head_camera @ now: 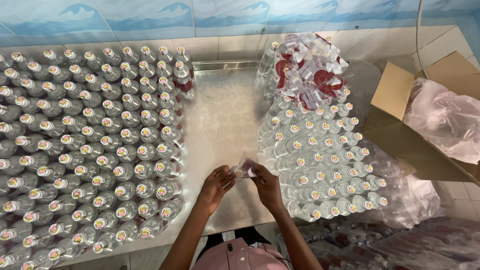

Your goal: The person wraps individual plastic water bottles with red and white plastic shrink wrap. They pick up a bottle from a large stack on the left, wrap it by hand, and place it onto a growing stack on the right. The process is repeated continuously throughout the video.

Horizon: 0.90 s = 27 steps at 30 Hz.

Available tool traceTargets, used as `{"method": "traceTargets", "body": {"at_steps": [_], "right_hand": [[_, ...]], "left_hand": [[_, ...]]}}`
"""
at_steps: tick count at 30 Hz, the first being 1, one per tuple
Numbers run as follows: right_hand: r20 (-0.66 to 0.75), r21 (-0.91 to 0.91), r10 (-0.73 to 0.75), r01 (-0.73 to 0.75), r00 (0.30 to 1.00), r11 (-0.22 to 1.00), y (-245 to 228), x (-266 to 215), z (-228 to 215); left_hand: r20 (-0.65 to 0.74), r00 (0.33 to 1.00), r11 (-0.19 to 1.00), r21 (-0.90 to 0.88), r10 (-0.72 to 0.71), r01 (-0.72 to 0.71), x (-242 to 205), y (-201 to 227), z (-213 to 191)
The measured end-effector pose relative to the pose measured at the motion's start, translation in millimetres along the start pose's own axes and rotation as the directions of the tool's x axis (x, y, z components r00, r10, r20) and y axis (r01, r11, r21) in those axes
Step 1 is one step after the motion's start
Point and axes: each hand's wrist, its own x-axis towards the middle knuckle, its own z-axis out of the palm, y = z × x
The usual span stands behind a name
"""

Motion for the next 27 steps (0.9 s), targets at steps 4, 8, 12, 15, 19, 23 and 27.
{"method": "traceTargets", "body": {"at_steps": [4,8,12,15,19,23,27], "right_hand": [[0.096,-0.168,-0.067,0.083,0.993,0.982,3,-9,-8],[0.127,-0.245,-0.148,0.175,0.981,0.953,18,-15,-10],[0.13,-0.256,-0.161,0.19,0.978,0.948,59,-20,-10],[0.168,-0.286,-0.193,0.235,0.967,0.929,57,-21,-6],[0.206,-0.427,-0.239,0.307,0.949,0.85,67,-27,-12],[0.206,-0.46,-0.245,0.315,0.947,0.83,68,-26,-6],[0.262,-0.504,-0.202,0.313,0.944,0.805,29,-20,2]], "left_hand": [[-0.023,0.999,0.995,-0.085,-0.048,0.046,20,-14,-17],[-0.067,0.997,0.999,0.026,0.028,-0.026,15,-19,-5],[-0.054,0.996,0.997,0.035,0.077,-0.075,11,-27,-3],[-0.063,0.99,0.99,0.059,0.129,-0.125,17,-31,-7],[-0.037,0.979,0.977,0.073,0.202,-0.199,24,-37,-11],[-0.053,0.976,0.97,0.137,0.211,-0.202,24,-33,-9],[-0.098,0.958,0.914,0.338,0.271,-0.224,11,-26,-15]]}}
